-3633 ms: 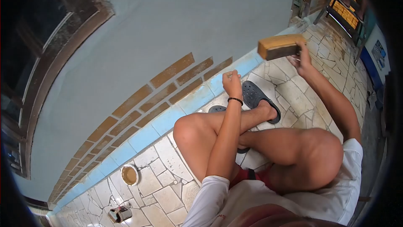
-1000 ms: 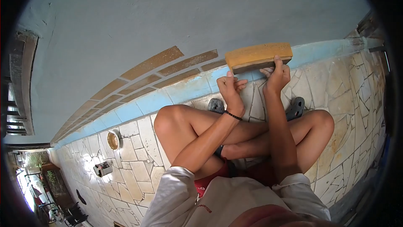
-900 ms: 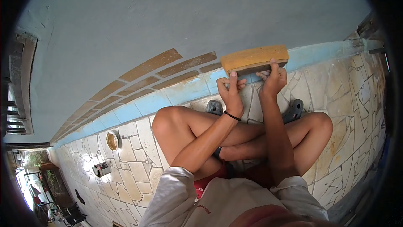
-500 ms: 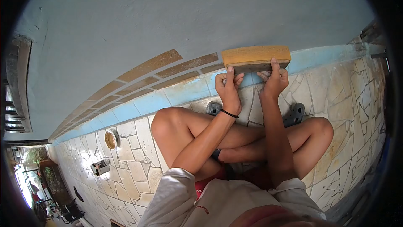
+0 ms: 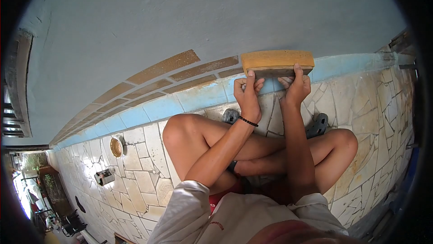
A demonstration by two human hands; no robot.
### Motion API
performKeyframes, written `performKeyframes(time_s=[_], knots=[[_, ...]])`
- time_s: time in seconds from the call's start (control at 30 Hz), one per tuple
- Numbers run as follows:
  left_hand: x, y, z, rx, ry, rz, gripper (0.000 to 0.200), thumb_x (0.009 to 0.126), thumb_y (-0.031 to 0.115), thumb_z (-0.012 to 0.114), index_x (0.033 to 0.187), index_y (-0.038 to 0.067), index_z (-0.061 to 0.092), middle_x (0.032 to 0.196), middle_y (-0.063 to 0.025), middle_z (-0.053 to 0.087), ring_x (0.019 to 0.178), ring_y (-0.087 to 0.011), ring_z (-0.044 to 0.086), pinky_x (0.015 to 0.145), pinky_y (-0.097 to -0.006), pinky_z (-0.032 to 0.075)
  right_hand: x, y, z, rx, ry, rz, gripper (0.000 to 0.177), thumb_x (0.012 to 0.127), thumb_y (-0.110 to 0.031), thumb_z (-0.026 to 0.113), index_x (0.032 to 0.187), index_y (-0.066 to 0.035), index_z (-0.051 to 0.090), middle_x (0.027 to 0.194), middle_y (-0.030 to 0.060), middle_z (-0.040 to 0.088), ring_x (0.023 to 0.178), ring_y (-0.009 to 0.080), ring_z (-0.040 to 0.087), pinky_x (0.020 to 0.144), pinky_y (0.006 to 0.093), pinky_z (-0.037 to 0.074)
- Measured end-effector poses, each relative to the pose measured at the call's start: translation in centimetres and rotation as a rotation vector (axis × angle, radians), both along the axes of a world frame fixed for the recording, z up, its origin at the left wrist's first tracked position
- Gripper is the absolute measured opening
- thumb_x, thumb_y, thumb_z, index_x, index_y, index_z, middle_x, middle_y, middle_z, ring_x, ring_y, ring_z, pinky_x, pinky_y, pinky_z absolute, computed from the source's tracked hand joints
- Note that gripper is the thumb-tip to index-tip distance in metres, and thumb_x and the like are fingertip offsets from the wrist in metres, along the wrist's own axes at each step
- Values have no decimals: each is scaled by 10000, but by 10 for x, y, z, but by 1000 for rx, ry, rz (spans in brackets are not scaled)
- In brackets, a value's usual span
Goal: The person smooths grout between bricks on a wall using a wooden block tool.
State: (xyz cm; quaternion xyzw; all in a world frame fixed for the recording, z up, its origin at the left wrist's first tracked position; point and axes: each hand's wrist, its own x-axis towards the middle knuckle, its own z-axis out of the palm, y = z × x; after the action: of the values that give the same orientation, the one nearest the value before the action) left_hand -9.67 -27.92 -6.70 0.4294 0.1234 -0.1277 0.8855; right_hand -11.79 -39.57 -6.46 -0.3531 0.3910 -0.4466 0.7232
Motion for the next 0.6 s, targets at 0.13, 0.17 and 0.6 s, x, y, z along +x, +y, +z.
performKeyframes(time_s=[0.13, 0.17, 0.6], knots=[[0, 0, 0, 6, 12, -3, 326, 997, 322, 747, 956, 88, 524, 930, -52, 608, 889, -209, 723, 760, -291, 580, 1, -1, -1, 3, -2, -2, 375, 906, -204, 810, 805, -78, 472, 824, 87, 556, 571, 190, 598, 509, 378, 620], [0, 0, 0, 4, 18, -4, 326, 996, 320, 747, 956, 87, 523, 928, -53, 607, 893, -211, 725, 761, -291, 582, 0, -2, -2, 4, 0, 1, 374, 906, -204, 810, 806, -76, 473, 823, 86, 550, 575, 191, 600, 508, 379, 621], [3, -1, -3, -30, 28, -18, 315, 997, 296, 746, 955, 76, 524, 908, -60, 603, 911, -229, 732, 794, -305, 611, 1, -3, -1, 10, 3, 32, 374, 915, -222, 808, 824, -64, 482, 830, 82, 534, 612, 192, 606, 534, 376, 628]])
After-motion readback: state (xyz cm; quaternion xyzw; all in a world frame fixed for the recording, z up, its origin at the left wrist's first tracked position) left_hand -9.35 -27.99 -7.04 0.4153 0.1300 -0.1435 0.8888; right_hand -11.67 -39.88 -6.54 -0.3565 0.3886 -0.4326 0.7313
